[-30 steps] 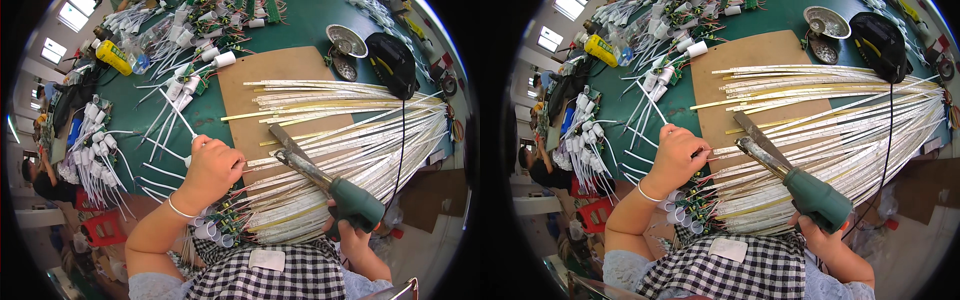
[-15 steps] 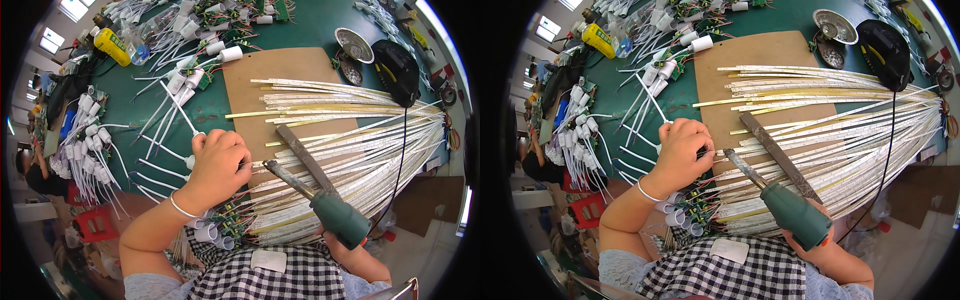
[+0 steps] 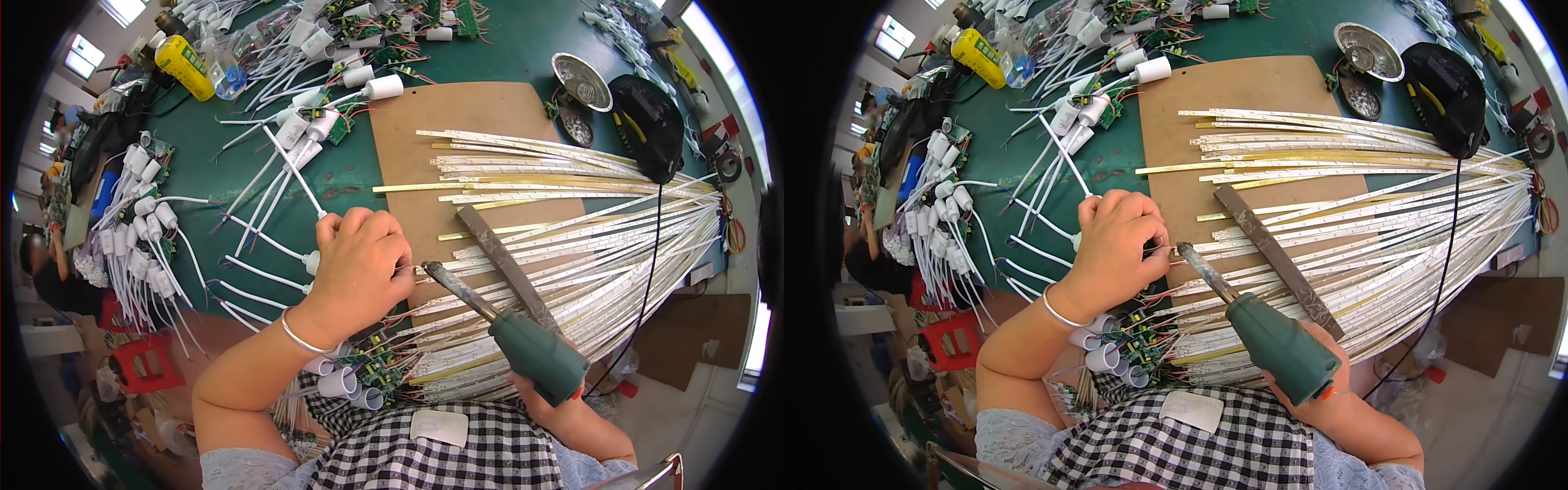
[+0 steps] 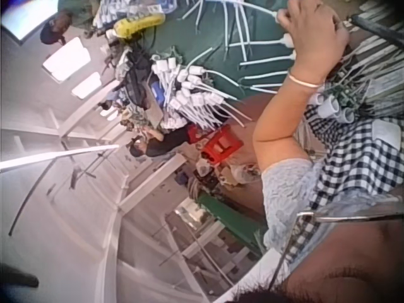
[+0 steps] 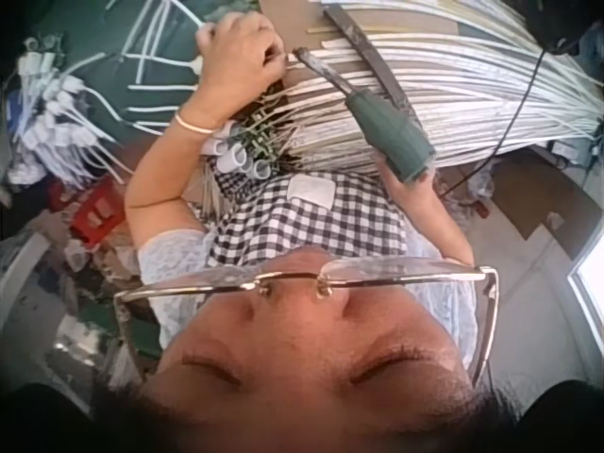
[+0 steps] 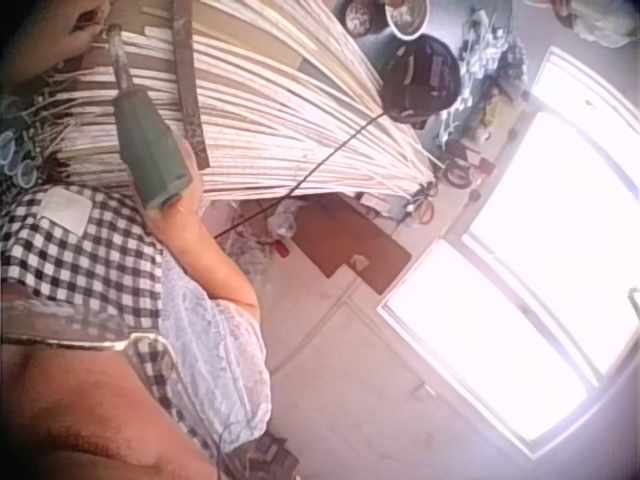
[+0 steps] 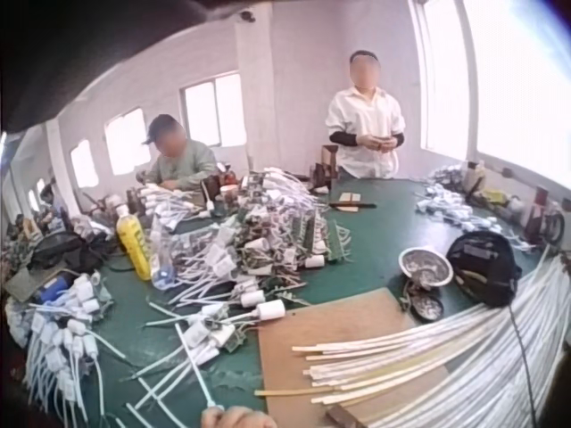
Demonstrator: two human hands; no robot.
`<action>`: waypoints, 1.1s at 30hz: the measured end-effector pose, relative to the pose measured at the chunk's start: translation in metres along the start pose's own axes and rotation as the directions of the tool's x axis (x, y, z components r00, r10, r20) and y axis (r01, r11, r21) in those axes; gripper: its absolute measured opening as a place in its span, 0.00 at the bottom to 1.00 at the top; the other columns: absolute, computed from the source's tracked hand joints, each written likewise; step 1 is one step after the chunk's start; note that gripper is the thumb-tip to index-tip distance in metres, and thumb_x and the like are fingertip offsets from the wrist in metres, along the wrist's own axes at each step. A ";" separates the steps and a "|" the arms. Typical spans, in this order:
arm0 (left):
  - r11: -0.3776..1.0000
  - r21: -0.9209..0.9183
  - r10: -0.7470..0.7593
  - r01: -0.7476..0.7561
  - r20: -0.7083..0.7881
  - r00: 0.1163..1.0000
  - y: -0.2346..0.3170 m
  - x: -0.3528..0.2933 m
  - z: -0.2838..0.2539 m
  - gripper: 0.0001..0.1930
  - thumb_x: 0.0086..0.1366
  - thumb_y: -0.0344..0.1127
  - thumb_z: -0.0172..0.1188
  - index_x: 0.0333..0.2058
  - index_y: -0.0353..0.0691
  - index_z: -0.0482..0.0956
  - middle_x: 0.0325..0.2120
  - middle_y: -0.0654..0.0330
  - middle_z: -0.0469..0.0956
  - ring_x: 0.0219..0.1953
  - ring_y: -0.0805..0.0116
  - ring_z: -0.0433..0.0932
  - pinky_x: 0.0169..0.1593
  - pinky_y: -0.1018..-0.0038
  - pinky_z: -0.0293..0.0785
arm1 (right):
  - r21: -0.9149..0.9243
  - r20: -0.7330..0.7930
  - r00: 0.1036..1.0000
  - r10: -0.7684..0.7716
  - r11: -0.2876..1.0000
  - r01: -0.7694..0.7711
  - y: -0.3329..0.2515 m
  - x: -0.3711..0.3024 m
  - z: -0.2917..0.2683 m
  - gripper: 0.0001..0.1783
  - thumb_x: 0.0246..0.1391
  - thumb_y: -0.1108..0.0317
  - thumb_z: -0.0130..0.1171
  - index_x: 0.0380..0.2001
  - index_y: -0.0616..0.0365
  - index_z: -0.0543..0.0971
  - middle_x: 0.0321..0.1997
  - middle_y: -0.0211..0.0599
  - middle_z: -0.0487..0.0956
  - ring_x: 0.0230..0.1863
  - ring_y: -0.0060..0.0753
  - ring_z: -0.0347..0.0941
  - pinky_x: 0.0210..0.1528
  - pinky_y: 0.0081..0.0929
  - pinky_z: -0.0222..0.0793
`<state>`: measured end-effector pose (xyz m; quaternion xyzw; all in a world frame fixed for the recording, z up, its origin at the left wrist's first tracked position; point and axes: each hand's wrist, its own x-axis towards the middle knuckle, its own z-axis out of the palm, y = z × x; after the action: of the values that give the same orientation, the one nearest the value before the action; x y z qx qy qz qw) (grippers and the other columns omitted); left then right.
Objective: The person uses a soldering iron to attach wires to small circuit boards. They repeatedly pick up a board, apply the soldering iron to the connection points, and place the finished unit on the table. The workspace is cluttered with numerous similar components and tools.
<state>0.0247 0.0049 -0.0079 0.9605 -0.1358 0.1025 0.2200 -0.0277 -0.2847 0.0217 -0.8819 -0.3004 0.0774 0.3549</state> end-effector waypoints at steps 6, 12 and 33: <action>1.000 0.015 -0.005 0.005 0.025 1.000 -0.002 -0.001 0.000 0.07 0.44 0.31 0.65 0.20 0.48 0.74 0.33 0.69 0.71 0.44 0.64 0.68 0.48 0.62 0.54 | 0.051 -0.025 0.999 0.036 0.998 -0.035 -0.004 0.004 0.002 0.20 0.42 0.71 0.67 0.43 0.58 0.79 0.43 0.38 0.80 0.45 0.41 0.77 0.47 0.32 0.73; 1.000 0.007 -0.003 0.003 0.023 1.000 -0.002 -0.001 0.000 0.08 0.43 0.30 0.65 0.20 0.48 0.74 0.33 0.69 0.71 0.43 0.65 0.68 0.48 0.62 0.54 | 0.034 -0.034 0.999 0.012 0.999 -0.011 -0.004 0.005 0.003 0.20 0.44 0.70 0.67 0.44 0.59 0.78 0.44 0.39 0.80 0.45 0.41 0.77 0.48 0.31 0.73; 1.000 0.026 -0.012 0.011 0.042 0.999 -0.002 -0.001 0.000 0.06 0.44 0.31 0.64 0.20 0.47 0.75 0.33 0.68 0.71 0.43 0.64 0.68 0.49 0.63 0.54 | 0.249 -0.004 0.995 0.098 0.964 -0.094 0.010 -0.012 0.005 0.23 0.55 0.78 0.43 0.56 0.68 0.68 0.30 0.40 0.78 0.30 0.29 0.75 0.37 0.27 0.72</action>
<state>0.0246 0.0063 -0.0091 0.9660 -0.1334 0.0826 0.2055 -0.0348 -0.2947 0.0105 -0.8448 -0.2424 0.1242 0.4607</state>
